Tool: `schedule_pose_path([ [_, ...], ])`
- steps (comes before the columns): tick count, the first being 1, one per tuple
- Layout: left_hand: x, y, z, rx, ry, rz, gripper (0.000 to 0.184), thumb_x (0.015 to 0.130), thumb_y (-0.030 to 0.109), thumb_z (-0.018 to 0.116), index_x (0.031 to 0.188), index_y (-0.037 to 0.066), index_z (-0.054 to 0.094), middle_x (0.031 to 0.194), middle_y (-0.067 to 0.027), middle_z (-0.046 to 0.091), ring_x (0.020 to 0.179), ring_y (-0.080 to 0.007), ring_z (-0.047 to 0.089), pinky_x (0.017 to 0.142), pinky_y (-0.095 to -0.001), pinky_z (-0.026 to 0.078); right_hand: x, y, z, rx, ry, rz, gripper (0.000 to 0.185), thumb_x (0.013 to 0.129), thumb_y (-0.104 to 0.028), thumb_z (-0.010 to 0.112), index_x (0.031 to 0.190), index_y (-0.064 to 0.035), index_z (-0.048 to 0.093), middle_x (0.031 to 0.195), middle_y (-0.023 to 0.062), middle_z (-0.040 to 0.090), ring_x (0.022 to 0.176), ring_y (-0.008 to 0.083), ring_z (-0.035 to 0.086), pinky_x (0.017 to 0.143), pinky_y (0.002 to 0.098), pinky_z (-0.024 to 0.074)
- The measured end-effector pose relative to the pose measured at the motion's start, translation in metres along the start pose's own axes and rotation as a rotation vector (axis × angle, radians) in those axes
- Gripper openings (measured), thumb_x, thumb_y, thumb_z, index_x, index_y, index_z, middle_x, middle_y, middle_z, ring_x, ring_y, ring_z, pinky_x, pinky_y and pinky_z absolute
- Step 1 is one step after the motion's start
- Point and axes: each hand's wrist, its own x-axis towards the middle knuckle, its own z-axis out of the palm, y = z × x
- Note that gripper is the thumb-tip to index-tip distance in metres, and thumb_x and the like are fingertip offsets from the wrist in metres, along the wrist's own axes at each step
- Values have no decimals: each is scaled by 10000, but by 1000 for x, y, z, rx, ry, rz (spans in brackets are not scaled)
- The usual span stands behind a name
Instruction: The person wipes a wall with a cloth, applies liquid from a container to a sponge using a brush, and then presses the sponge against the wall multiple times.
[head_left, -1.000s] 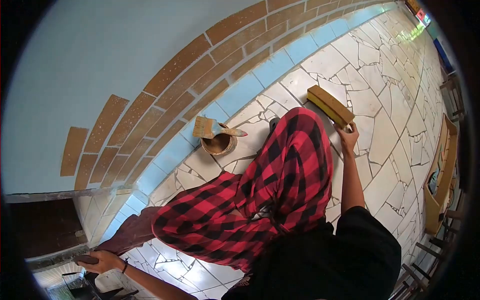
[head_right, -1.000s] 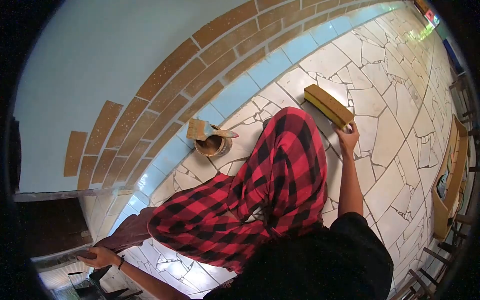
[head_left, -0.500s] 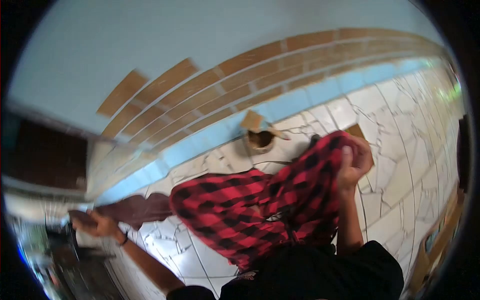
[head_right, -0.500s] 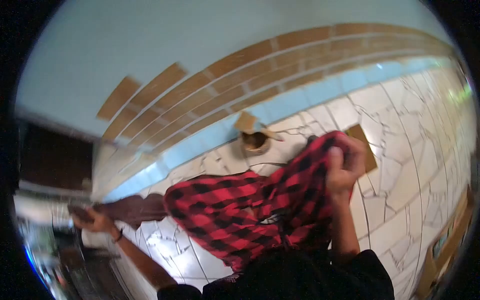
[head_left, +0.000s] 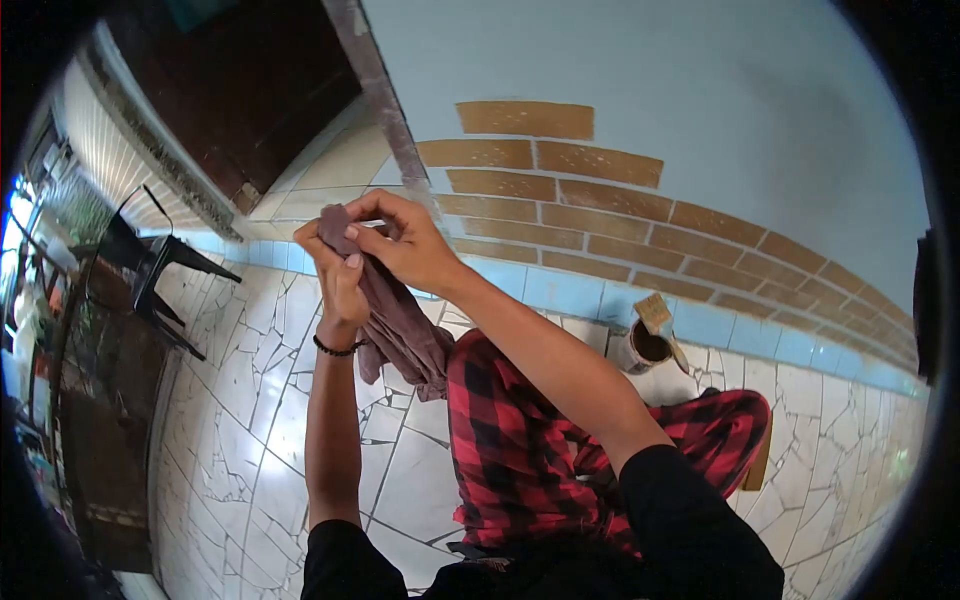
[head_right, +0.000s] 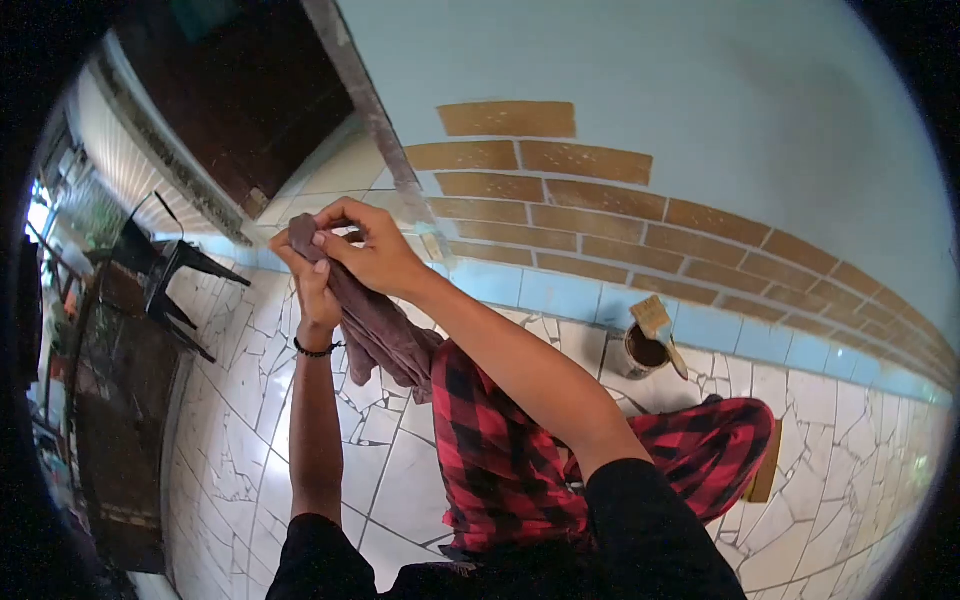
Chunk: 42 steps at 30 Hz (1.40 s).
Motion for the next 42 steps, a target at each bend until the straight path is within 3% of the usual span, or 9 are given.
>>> schedule_pose_path([
  [10,6,-6,15,-282,-218,-186,611,751,378,542,1191,-19,396,1055,-118,491,971,-179,490,878,-299,415,18,-28,-52,-301,-287,45,158,917,-118,751,881,-16,636,1257,72,577,1185,149,561,1010,357,449],
  [15,-11,-8,42,-313,-99,-134,790,781,437,766,1296,-38,403,1191,-168,542,1115,-247,542,980,-370,459,26,-41,-55,86,3,242,130,970,-164,660,875,-85,618,1251,118,665,1149,197,599,1028,380,458],
  [19,-88,-55,78,-91,-443,-385,1012,718,333,909,1503,-39,389,1358,-238,610,1278,-291,598,1090,-404,459,37,-60,-45,313,313,144,159,1039,-210,638,970,-91,556,1124,121,757,950,165,679,834,335,536],
  [24,-83,-53,130,-334,-160,-548,528,850,71,717,1357,-16,594,1165,-193,728,1135,-258,682,1011,-353,498,31,-93,-68,-142,426,-79,211,1070,-301,610,1108,-109,532,1026,204,746,677,208,677,591,347,580],
  [29,-24,3,153,-525,-111,-372,554,815,82,754,1335,-17,590,1189,-163,704,1086,-231,668,969,-360,510,42,-162,-100,-563,430,-323,213,1005,-120,696,1214,-94,663,972,133,718,767,180,643,691,298,543],
  [33,-18,32,150,-240,-338,-299,649,759,119,835,1345,-21,594,1139,-152,741,1067,-203,690,968,-348,518,54,-203,-94,-808,346,-523,239,1049,-174,639,1234,-24,665,882,13,703,578,15,528,487,177,456],
  [36,-40,15,169,-401,-388,-401,602,738,180,803,1294,19,637,1121,-254,733,1031,-366,735,892,-387,553,63,-213,-86,-1093,489,-670,191,1052,-145,627,1180,-14,679,847,9,688,577,13,508,477,177,413],
  [39,-48,41,189,-527,-202,-463,540,748,110,749,1268,1,649,1046,-218,737,971,-283,729,895,-367,542,76,-216,-97,-1483,378,-810,188,1009,-61,631,1178,-19,700,891,42,691,613,50,539,536,213,437],
  [42,-64,54,222,-784,-83,-536,439,769,64,697,1196,-29,649,958,-194,719,919,-211,693,878,-360,533,98,-200,-116,-1631,-129,-905,283,917,-21,676,1199,-36,697,958,94,692,713,123,586,597,274,467],
])
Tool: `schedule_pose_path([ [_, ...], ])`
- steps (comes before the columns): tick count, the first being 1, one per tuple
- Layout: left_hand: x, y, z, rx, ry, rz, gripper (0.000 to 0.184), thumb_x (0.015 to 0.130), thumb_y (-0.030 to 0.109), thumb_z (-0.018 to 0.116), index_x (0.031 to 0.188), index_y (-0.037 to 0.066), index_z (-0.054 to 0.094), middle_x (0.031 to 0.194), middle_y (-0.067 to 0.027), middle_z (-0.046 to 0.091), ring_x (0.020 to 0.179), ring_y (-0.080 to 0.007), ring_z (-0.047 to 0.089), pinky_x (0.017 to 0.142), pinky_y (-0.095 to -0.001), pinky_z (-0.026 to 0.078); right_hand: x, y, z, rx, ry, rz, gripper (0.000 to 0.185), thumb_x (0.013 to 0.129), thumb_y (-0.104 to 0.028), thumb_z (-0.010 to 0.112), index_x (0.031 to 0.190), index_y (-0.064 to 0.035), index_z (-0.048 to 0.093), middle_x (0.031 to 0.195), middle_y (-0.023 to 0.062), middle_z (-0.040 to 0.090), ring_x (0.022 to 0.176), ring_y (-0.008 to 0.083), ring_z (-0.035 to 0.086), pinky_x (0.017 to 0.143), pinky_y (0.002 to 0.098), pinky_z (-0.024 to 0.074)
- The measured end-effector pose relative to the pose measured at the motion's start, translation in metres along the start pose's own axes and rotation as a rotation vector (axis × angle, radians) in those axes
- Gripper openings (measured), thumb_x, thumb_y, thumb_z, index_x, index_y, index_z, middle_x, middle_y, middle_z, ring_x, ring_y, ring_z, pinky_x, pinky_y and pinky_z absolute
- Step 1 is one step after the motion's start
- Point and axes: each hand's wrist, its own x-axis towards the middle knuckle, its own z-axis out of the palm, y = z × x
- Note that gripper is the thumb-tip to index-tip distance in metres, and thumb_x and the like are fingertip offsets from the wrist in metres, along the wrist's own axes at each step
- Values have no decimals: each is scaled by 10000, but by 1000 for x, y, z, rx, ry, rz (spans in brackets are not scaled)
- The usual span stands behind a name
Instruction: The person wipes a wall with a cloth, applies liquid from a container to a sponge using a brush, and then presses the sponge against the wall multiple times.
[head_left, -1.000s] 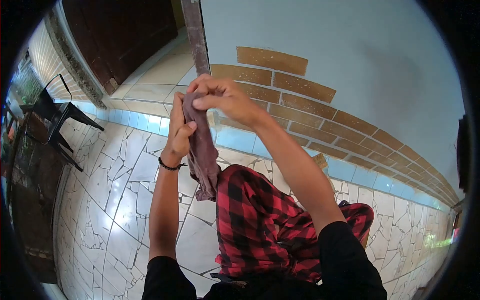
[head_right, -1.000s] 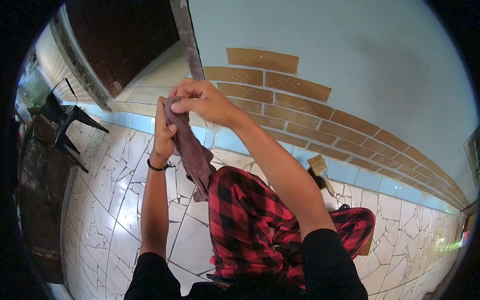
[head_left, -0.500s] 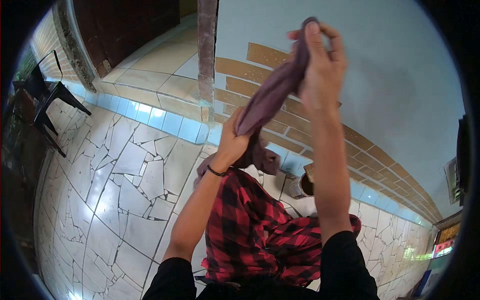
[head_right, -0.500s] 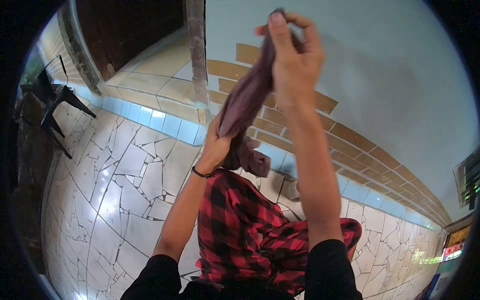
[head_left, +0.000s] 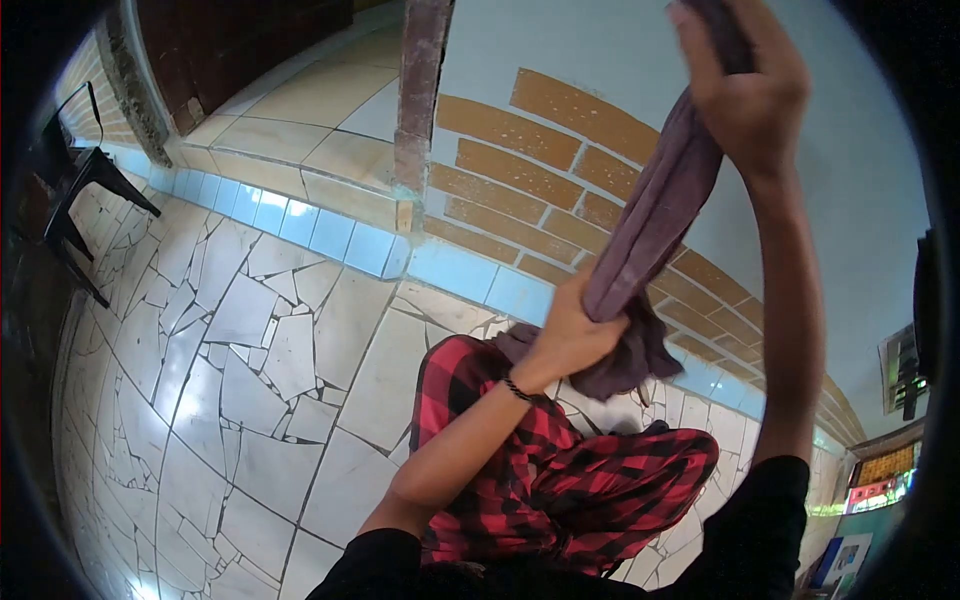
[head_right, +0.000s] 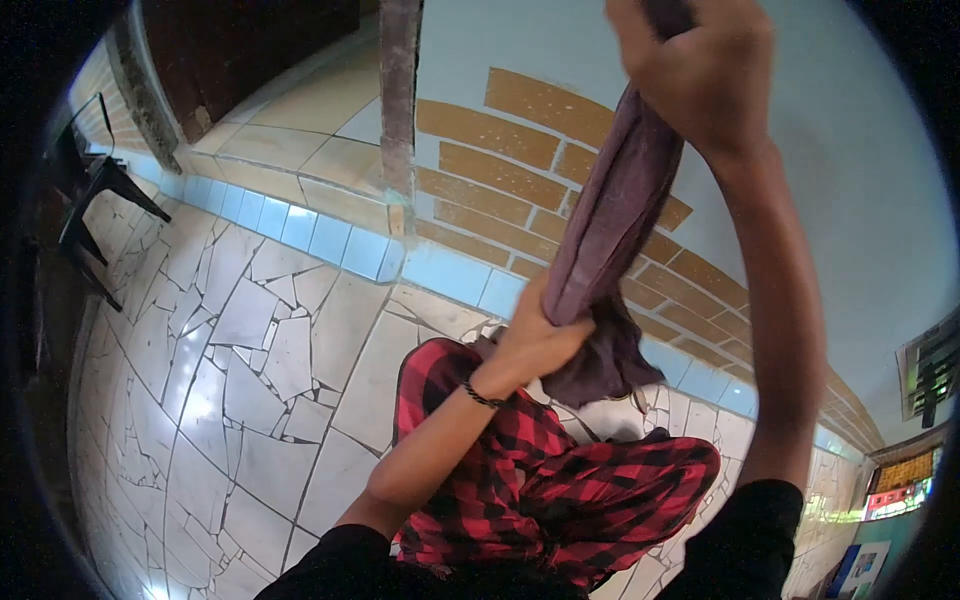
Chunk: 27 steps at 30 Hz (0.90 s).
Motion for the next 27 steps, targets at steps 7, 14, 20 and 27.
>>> schedule_pose_path([
  [7,-6,37,65,-338,-150,-83,459,820,76,695,1246,-55,590,1131,-138,677,1097,-231,628,993,-369,484,-56,38,50,-150,-708,-285,406,882,-22,625,1285,-75,641,1176,100,638,1019,256,680,762,385,599],
  [14,46,44,93,-525,-110,-150,507,876,124,666,1325,-58,516,1242,-146,623,1163,-241,582,1030,-367,454,-48,49,88,-347,-880,-438,322,895,-93,620,1216,-76,633,1083,78,609,970,244,681,693,376,602],
  [20,46,49,84,-896,-349,-230,498,972,223,686,1349,-45,501,1304,-116,576,1194,-207,547,1052,-360,440,-36,60,95,-347,-936,-523,334,907,-121,638,1239,-89,622,1096,76,610,996,243,686,750,377,601],
  [27,46,59,86,-857,-343,-114,433,995,272,671,1244,-70,579,1162,-125,643,1085,-206,605,975,-366,483,-44,57,89,-381,-998,-547,376,901,-122,653,1275,-94,619,1158,88,597,1074,246,671,828,383,602],
])
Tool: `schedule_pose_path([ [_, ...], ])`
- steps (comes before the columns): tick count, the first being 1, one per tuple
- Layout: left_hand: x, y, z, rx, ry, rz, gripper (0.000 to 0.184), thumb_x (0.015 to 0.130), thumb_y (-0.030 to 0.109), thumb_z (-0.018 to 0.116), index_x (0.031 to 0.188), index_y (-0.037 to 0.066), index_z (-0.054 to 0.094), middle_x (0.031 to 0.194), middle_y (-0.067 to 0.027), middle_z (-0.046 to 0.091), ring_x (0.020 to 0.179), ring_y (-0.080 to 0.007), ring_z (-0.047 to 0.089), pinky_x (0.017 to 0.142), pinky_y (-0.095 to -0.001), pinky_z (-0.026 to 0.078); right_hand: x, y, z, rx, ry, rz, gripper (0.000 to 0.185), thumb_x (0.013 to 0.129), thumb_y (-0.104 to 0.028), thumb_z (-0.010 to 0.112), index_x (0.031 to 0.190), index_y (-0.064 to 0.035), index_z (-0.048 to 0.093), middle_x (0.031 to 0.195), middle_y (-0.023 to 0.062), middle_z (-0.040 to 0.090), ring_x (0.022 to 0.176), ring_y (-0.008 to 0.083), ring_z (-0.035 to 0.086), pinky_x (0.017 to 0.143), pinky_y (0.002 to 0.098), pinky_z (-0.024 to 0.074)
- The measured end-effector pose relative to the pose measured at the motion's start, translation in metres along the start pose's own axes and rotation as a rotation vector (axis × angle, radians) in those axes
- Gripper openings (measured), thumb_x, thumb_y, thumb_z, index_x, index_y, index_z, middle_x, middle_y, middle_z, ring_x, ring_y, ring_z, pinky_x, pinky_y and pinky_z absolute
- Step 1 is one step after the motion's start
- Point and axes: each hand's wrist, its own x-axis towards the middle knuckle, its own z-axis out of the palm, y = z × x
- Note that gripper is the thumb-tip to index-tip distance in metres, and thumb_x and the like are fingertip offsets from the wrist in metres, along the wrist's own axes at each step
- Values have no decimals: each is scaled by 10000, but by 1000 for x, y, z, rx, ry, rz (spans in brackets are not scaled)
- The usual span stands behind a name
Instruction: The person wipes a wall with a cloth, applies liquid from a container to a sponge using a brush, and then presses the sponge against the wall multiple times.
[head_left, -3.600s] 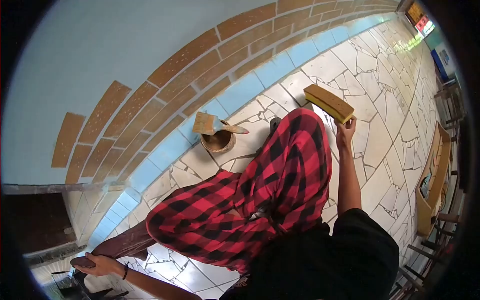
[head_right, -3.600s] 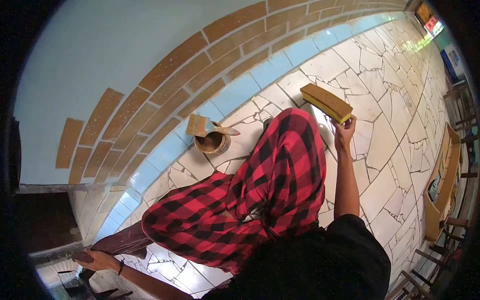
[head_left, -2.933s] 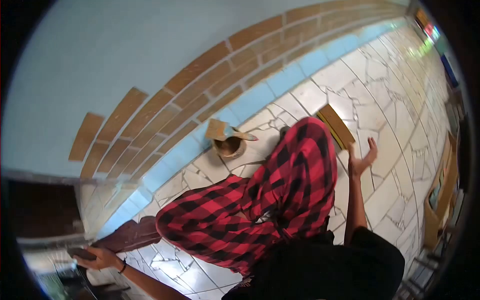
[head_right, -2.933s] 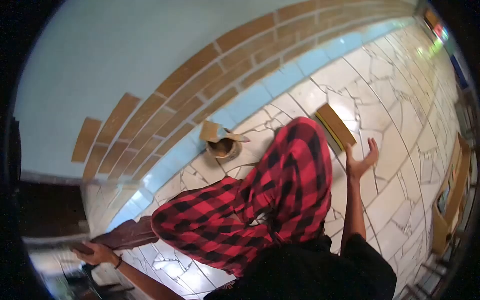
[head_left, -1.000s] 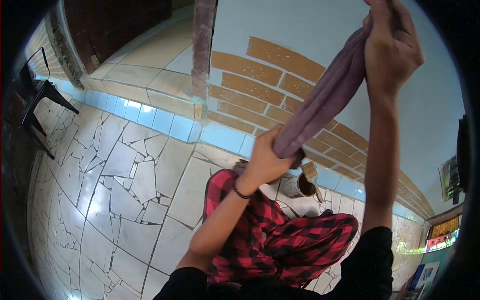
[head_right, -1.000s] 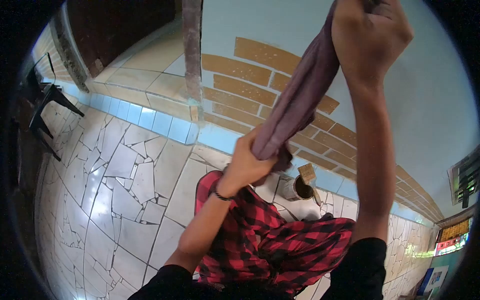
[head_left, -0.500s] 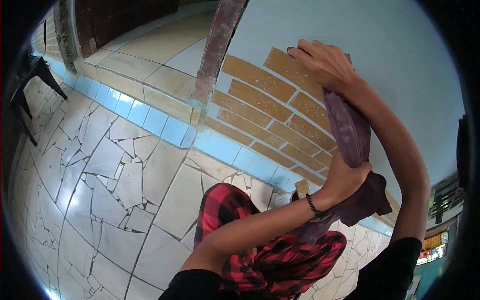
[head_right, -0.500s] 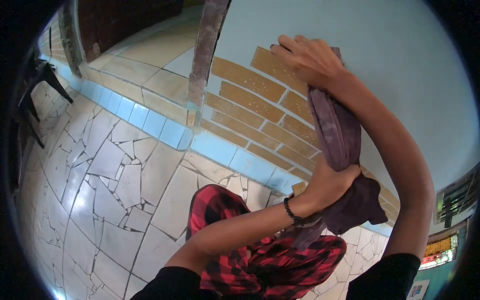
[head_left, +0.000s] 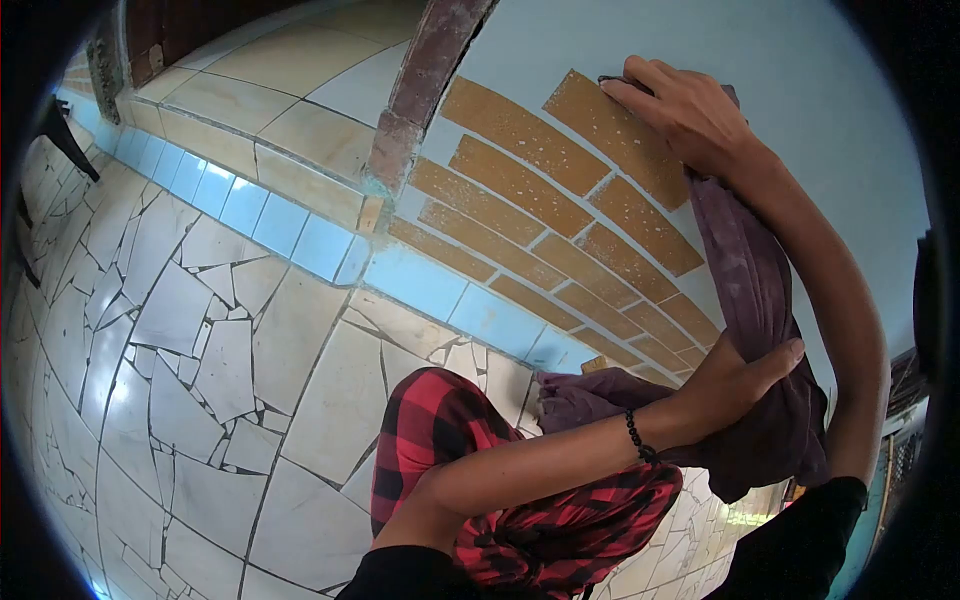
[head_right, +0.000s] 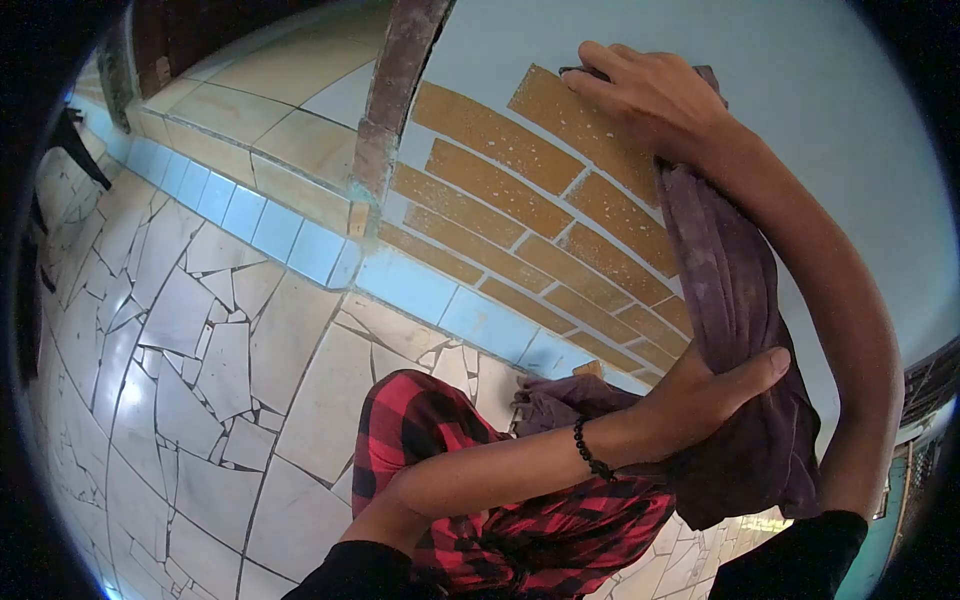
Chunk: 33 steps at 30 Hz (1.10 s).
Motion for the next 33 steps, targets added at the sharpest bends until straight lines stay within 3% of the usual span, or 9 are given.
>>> schedule_pose_path([
  [8,3,-17,-4,-9,35,-12,440,1007,299,658,1258,-53,579,1161,-122,646,1086,-200,602,972,-364,477,-2,-10,3,-83,-38,45,448,882,-133,665,1323,-90,603,1189,98,572,1094,238,650,845,374,603],
  [11,3,-23,-6,44,38,-69,481,1017,294,655,1333,-46,528,1234,-112,611,1161,-207,566,1019,-367,454,-5,-12,0,-91,-72,57,449,881,-133,664,1324,-89,606,1174,96,567,1080,232,651,837,373,604],
  [20,0,-29,-10,9,-67,-179,536,1020,372,638,1375,-1,487,1287,-135,588,1207,-230,555,1049,-387,438,-17,-15,-8,-124,-128,81,433,891,-130,651,1321,-108,610,1179,85,565,1088,222,644,806,368,600],
  [33,0,-22,-17,-115,34,-160,520,1000,307,680,1377,7,483,1241,-87,596,1187,-203,563,1030,-362,450,9,-10,-18,-24,-58,66,385,872,-88,665,1256,-103,638,1214,87,576,1097,241,651,842,386,597],
])
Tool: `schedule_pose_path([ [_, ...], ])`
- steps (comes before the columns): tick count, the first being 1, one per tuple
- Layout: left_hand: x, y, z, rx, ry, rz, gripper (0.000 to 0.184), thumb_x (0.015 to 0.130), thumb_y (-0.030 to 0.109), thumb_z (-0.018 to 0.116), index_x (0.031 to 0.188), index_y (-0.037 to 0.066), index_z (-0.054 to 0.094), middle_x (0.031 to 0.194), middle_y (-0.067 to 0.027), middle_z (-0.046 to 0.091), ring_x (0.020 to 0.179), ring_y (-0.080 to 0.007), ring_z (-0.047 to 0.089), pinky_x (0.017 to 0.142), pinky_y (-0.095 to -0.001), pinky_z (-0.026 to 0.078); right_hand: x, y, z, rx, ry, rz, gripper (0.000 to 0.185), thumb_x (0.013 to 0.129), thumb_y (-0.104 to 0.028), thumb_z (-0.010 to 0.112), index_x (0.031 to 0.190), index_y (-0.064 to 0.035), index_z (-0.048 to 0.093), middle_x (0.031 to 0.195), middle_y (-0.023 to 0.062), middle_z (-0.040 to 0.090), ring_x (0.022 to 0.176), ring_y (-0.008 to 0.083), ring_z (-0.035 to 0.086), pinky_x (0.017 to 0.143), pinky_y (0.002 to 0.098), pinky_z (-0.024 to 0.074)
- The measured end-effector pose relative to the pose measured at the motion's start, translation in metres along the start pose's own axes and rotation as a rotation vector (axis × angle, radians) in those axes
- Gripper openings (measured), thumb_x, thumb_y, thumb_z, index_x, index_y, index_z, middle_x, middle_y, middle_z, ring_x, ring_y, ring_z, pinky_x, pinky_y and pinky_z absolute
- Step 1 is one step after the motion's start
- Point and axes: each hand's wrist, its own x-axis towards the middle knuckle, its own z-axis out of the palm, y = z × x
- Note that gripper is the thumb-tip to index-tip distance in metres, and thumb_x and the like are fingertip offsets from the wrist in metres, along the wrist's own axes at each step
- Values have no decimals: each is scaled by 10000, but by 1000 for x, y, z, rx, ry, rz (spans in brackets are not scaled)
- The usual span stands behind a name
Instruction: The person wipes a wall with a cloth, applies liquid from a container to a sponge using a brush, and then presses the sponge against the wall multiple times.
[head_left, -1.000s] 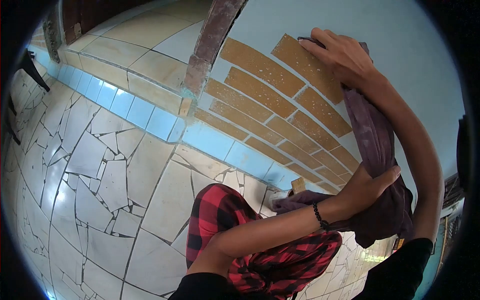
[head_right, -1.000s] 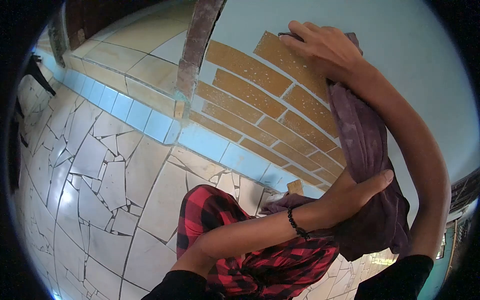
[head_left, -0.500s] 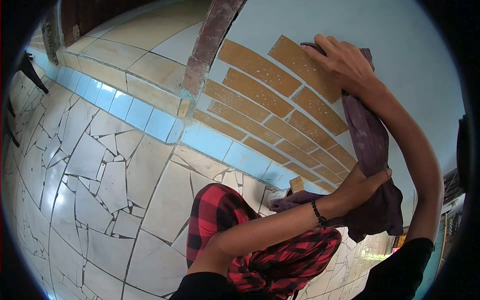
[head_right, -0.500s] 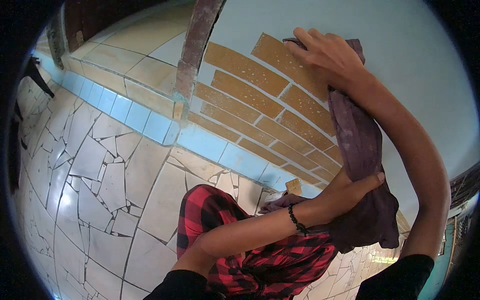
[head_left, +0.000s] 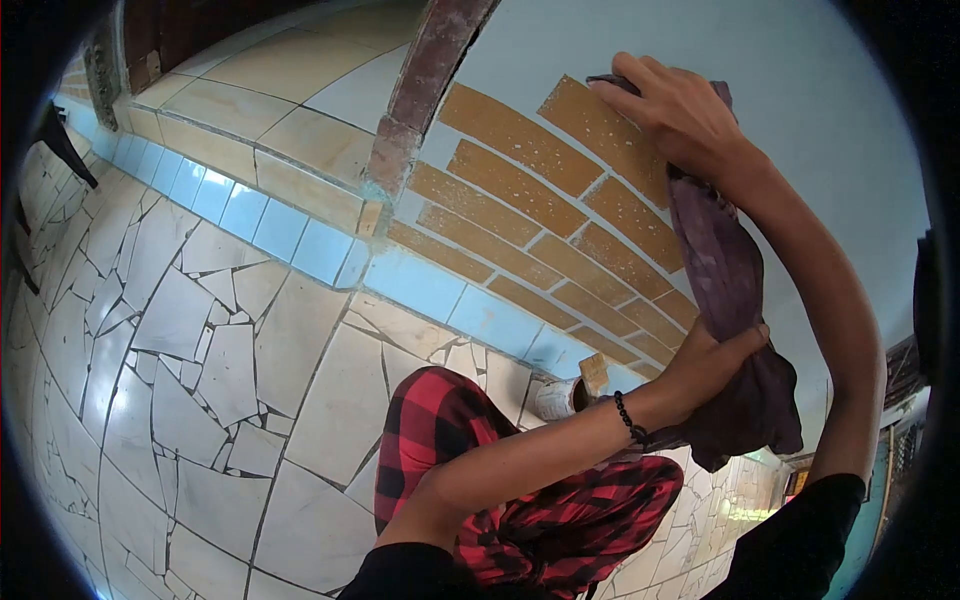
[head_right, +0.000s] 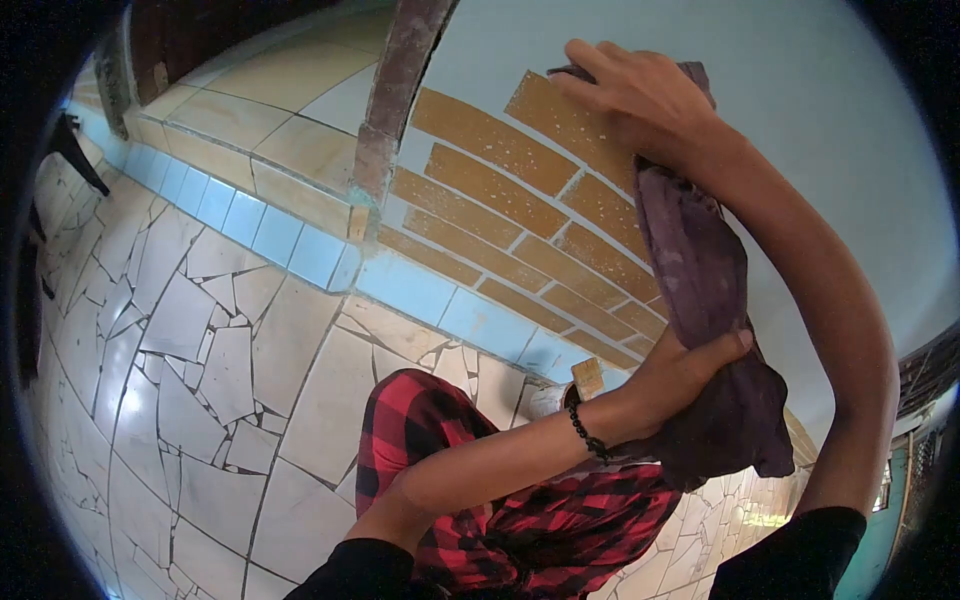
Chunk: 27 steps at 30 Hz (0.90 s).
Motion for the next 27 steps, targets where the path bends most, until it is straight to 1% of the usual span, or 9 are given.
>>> schedule_pose_path([
  [2,1,3,-1,-37,27,0,512,1000,302,679,1371,7,486,1236,-84,597,1179,-200,566,1023,-362,454,2,1,4,-20,-8,-9,387,879,-85,669,1264,-110,636,1226,85,576,1098,238,653,853,381,603],
  [5,5,3,-9,-102,-37,-33,518,995,310,684,1366,7,487,1232,-89,595,1167,-204,571,1016,-361,463,1,0,16,-68,-17,9,400,888,-94,679,1283,-124,626,1235,81,575,1106,228,651,863,371,612],
  [8,4,4,-8,-58,17,-2,513,992,314,685,1357,9,493,1212,-91,600,1145,-201,581,1004,-358,473,-2,-1,20,-121,-20,14,419,891,-108,689,1302,-135,616,1241,81,573,1117,219,646,860,363,616],
  [11,6,2,-11,-60,10,-6,506,991,307,684,1355,13,493,1215,-97,598,1143,-202,584,997,-355,479,-3,-3,22,-147,-6,13,428,895,-121,692,1314,-139,609,1240,85,572,1118,214,645,850,357,619],
  [17,6,3,-14,-81,-25,-93,533,984,303,691,1377,16,474,1252,-108,585,1167,-220,581,1010,-360,480,-14,-6,19,-171,-41,25,407,913,-133,681,1315,-139,619,1240,85,574,1109,208,648,850,347,623],
  [20,5,-1,-13,-89,15,-70,524,986,299,687,1375,18,475,1241,-101,591,1164,-214,582,1010,-359,481,-18,-8,18,-169,-36,35,397,913,-135,682,1306,-139,631,1242,86,576,1106,209,650,848,345,622],
  [23,4,0,-12,-63,34,-102,525,987,298,686,1376,16,475,1240,-101,590,1164,-209,580,1012,-359,479,-22,-9,20,-170,-26,45,395,910,-136,685,1302,-141,639,1239,87,579,1101,211,653,840,346,623],
  [27,7,-9,-15,-78,-8,-103,522,987,296,683,1369,9,476,1237,-98,592,1164,-204,578,1012,-359,478,-27,-9,20,-177,-16,46,403,903,-138,690,1304,-143,638,1228,84,582,1092,212,657,821,347,626],
])
